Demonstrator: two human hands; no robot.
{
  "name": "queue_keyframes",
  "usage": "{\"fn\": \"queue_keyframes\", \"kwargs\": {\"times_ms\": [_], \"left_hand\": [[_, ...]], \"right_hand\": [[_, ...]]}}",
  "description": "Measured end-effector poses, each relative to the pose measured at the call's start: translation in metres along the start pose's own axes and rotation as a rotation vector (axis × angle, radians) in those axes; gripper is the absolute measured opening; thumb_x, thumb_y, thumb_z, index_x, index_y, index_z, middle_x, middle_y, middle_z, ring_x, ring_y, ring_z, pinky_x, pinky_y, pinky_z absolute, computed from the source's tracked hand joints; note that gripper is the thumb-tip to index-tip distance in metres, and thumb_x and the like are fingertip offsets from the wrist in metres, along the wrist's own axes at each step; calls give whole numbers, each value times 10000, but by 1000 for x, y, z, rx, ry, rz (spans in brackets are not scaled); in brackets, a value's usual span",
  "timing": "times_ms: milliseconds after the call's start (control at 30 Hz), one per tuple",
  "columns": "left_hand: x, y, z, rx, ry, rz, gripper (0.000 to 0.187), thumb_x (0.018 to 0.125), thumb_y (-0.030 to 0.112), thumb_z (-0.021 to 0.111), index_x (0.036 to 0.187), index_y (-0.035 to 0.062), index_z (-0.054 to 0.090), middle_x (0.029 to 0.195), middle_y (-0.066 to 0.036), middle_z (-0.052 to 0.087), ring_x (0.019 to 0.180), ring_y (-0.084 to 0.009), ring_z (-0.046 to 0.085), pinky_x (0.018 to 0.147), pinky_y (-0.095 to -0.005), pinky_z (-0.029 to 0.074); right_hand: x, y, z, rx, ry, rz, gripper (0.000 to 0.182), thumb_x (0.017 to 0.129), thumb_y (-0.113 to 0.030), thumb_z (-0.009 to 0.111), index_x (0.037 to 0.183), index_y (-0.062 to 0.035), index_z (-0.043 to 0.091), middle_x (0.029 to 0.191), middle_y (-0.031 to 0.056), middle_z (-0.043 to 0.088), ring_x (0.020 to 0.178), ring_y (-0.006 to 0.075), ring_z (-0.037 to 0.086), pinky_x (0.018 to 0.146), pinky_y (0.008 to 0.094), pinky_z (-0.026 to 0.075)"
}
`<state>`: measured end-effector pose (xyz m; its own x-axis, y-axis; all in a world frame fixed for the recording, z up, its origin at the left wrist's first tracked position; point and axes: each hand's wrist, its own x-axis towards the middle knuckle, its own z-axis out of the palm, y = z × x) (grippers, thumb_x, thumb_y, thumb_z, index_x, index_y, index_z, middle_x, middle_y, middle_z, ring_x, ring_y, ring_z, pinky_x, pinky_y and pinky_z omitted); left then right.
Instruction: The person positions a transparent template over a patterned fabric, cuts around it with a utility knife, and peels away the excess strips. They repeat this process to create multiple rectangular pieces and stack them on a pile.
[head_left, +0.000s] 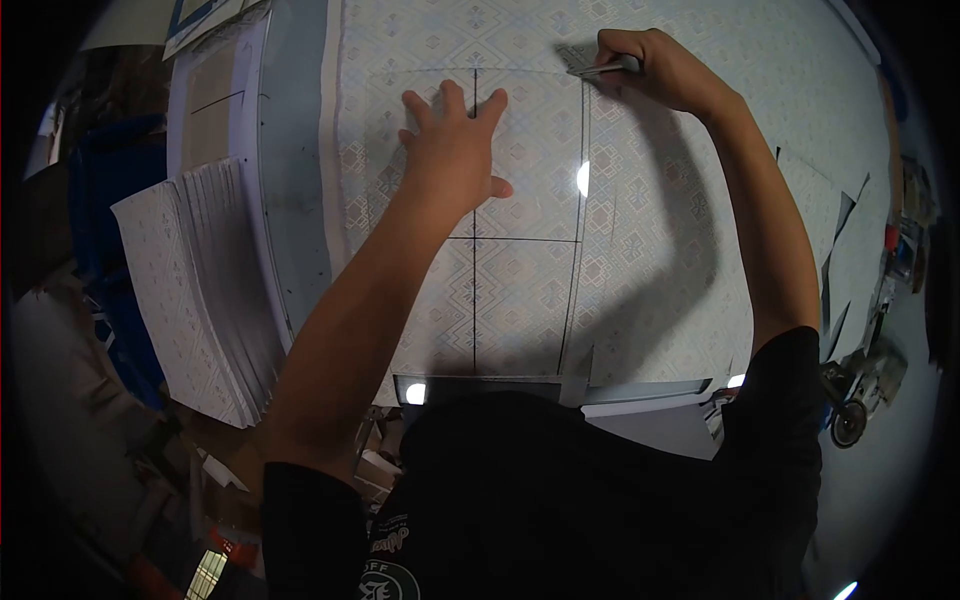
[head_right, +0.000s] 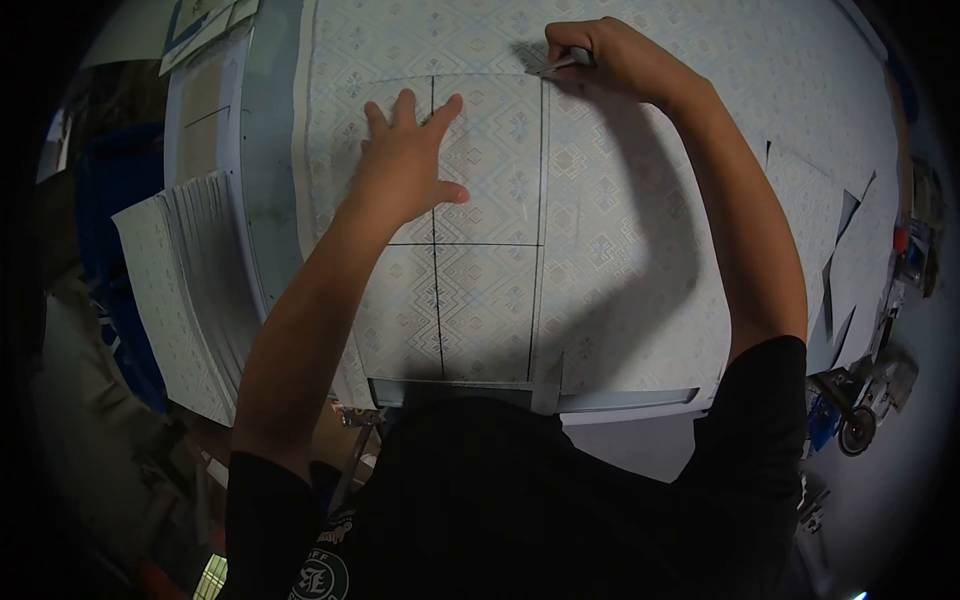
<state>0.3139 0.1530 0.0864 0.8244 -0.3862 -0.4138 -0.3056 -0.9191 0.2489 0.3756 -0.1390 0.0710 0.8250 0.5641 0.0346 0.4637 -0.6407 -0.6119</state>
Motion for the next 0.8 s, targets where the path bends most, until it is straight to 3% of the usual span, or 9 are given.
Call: {"fn": "queue_keyframes", "kwargs": {"times_ms": [100, 233, 367, 567, 667, 767, 800], "left_hand": [[1, -1, 1, 13, 15, 4, 983, 718, 304, 925, 1545, 250, 397, 1575, -262, 269, 1424, -672, 151, 1044, -745, 409], [0, -1, 4, 74, 63, 5, 1030, 678, 339, 941, 1551, 275, 400, 1558, -224, 302, 1398, -662, 225, 1028, -708, 467], [0, 0, 1, 68, 24, -11, 1018, 669, 327, 943, 1540, 274, 419, 1547, -223, 303, 1399, -662, 215, 1013, -725, 466], [0, -4, 8, 56, 93, 19, 952, 676, 327, 935, 1507, 251, 474, 1514, -228, 333, 1407, -663, 183, 1014, -746, 447], [0, -7, 9, 14, 97, 40, 965, 635, 331, 951, 1481, 196, 505, 1519, -231, 337, 1399, -672, 200, 1035, -787, 377], [-7, -9, 10, 42, 81, 52, 912, 705, 350, 913, 1499, 214, 484, 1517, -237, 329, 1416, -664, 181, 1039, -756, 406], [-12, -10, 17, 39, 194, 69, 834, 722, 328, 900, 1444, 156, 520, 1470, -232, 376, 1402, -608, 259, 1046, -695, 429]], "right_hand": [[35, -13, 14, 15, -50, -56, 176, 890, -105, 755, 990, -68, 614, 884, 76, 709, 829, 241, 697, 757, 377, 539], [108, -32, 52, 33, -98, -141, 195, 894, -116, 756, 1000, -62, 601, 875, 69, 701, 805, 232, 684, 734, 361, 531], [145, -48, 74, 85, -55, -183, 196, 901, -124, 754, 1001, -59, 598, 871, 68, 698, 794, 231, 677, 727, 357, 529], [177, -71, 106, 157, -3, -210, 199, 910, -136, 750, 1003, -55, 593, 864, 66, 692, 777, 229, 666, 717, 350, 525], [178, -76, 113, 179, 28, -198, 192, 924, -146, 744, 1014, -57, 600, 875, 62, 693, 787, 211, 658, 730, 341, 523], [170, -70, 120, 261, 87, -134, 190, 937, -158, 744, 1045, -59, 622, 909, 56, 700, 829, 172, 649, 769, 320, 519], [165, -67, 120, 337, 123, -84, 198, 939, -160, 748, 1065, -57, 636, 930, 53, 704, 859, 151, 646, 793, 306, 516]]}}
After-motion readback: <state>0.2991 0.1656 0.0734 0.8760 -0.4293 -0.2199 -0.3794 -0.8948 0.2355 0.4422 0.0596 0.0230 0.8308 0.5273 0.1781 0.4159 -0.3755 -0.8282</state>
